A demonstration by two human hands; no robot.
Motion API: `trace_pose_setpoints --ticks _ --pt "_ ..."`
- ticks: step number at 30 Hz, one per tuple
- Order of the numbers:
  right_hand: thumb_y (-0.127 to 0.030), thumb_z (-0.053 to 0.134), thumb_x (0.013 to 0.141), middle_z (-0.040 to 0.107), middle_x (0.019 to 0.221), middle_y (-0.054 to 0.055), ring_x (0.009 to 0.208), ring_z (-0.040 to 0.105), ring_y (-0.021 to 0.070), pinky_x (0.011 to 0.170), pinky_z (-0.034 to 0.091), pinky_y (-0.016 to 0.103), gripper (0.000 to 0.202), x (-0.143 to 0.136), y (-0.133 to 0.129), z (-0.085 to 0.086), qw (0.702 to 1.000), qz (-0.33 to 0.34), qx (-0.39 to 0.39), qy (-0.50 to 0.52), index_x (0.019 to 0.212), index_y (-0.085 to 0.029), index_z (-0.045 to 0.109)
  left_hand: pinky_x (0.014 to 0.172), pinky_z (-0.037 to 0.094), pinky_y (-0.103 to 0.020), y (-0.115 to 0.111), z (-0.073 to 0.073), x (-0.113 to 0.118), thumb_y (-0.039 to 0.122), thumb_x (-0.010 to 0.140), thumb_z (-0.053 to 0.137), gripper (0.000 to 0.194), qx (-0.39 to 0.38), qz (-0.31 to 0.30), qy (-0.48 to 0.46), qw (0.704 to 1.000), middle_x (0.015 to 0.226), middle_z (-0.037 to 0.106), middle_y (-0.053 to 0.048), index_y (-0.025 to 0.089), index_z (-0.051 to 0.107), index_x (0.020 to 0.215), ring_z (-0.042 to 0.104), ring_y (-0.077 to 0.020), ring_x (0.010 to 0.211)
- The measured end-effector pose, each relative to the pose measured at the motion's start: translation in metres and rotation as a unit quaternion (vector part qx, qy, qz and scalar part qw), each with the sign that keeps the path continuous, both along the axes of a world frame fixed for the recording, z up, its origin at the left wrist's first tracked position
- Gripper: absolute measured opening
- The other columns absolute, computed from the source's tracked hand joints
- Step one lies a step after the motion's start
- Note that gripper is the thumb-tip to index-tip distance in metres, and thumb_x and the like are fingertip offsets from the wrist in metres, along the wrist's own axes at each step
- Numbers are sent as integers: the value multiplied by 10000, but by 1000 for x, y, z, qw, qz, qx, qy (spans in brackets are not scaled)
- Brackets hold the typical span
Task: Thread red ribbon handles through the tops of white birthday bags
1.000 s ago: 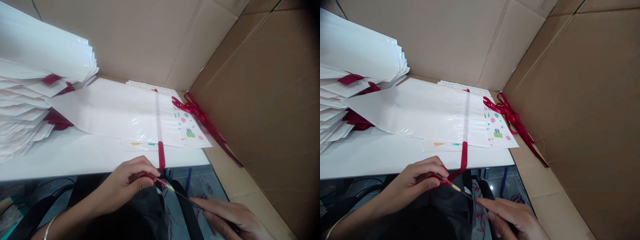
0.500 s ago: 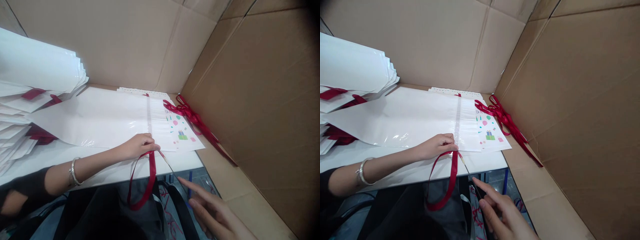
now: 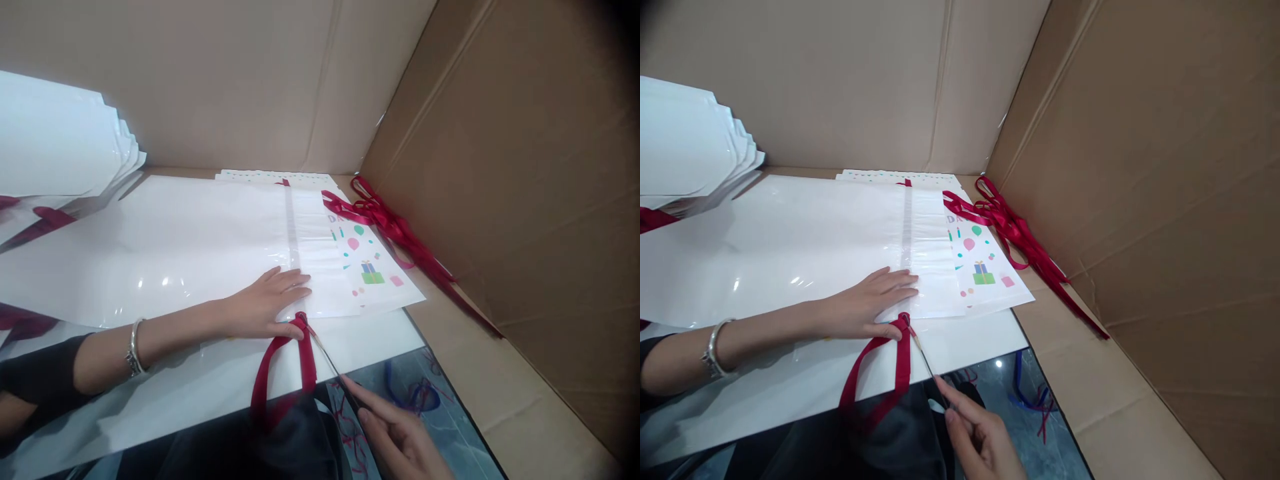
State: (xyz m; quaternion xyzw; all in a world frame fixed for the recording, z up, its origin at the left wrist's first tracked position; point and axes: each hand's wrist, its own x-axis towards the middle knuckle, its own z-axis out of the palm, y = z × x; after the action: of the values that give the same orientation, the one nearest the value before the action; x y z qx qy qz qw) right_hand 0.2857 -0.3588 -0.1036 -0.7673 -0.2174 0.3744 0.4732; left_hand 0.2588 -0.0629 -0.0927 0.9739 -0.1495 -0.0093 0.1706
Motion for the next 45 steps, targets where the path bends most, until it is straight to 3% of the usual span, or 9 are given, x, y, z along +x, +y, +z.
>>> trace_pose_setpoints --ticks 6,10,14,21,27,30,33,36,45 --pt "-562 494 827 496 561 4 504 442 161 481 409 265 536 -5 13 6 998 -39 -11 45 1240 -237 597 1121 66 -458 0 -8 -1 688 854 301 775 21 -12 8 1000 1497 230 -108 146 299 1409 149 -270 1392" --pt "-572 473 845 424 574 -27 501 362 110 483 335 218 591 -6 42 16 994 -72 -22 82 1255 -151 537 1123 61 -464 -2 -8 -2 687 861 274 790 28 -29 5 999 1498 218 -116 124 279 1415 126 -268 1397" --pt "-536 407 888 411 534 -58 485 342 104 463 276 210 511 -3 61 24 998 -48 -23 13 1185 -121 448 1127 50 -455 -4 -7 -1 698 849 288 811 42 -11 7 999 1503 197 -128 118 276 1417 101 -269 1401" --pt "-428 304 946 542 686 -7 569 471 127 537 380 243 415 -33 7 37 995 31 -94 32 1274 -176 274 1123 34 -467 -6 -5 1 706 845 276 811 43 -17 27 999 1515 137 -131 156 238 1440 49 -273 1406" --pt "-366 319 944 511 658 -35 447 405 85 432 330 202 204 -26 29 32 998 -9 -56 -8 1057 -199 342 1108 39 -505 -4 -4 -2 636 876 335 727 17 -59 0 998 1507 179 -143 185 226 1436 121 -289 1395" --pt "-311 334 933 502 636 -43 441 429 91 423 335 200 154 -15 46 28 999 4 -38 -33 1033 -196 359 1098 132 -480 -2 2 -7 558 872 444 624 -30 -98 -36 994 1458 284 -156 164 344 1345 214 -292 1358" --pt "-332 354 931 506 685 -36 456 449 92 429 337 205 183 -16 43 26 1000 -2 -20 -19 1056 -199 368 962 339 -375 -8 10 -17 416 862 539 335 -74 -140 -65 985 1200 513 -139 146 505 1058 451 -249 1118" --pt "-350 425 914 528 817 4 567 471 100 500 366 216 223 -24 32 27 999 -7 -14 -35 1075 -196 434 770 380 -315 -23 14 -30 308 875 540 145 -58 -152 -65 985 924 578 -69 164 530 887 501 -195 841" --pt "-311 535 875 531 875 43 816 490 171 728 396 274 174 -33 39 18 993 7 6 -115 824 -166 616 718 399 -316 -52 10 -37 255 904 490 185 -66 -125 -76 987 916 554 -79 163 550 1052 477 -197 814"
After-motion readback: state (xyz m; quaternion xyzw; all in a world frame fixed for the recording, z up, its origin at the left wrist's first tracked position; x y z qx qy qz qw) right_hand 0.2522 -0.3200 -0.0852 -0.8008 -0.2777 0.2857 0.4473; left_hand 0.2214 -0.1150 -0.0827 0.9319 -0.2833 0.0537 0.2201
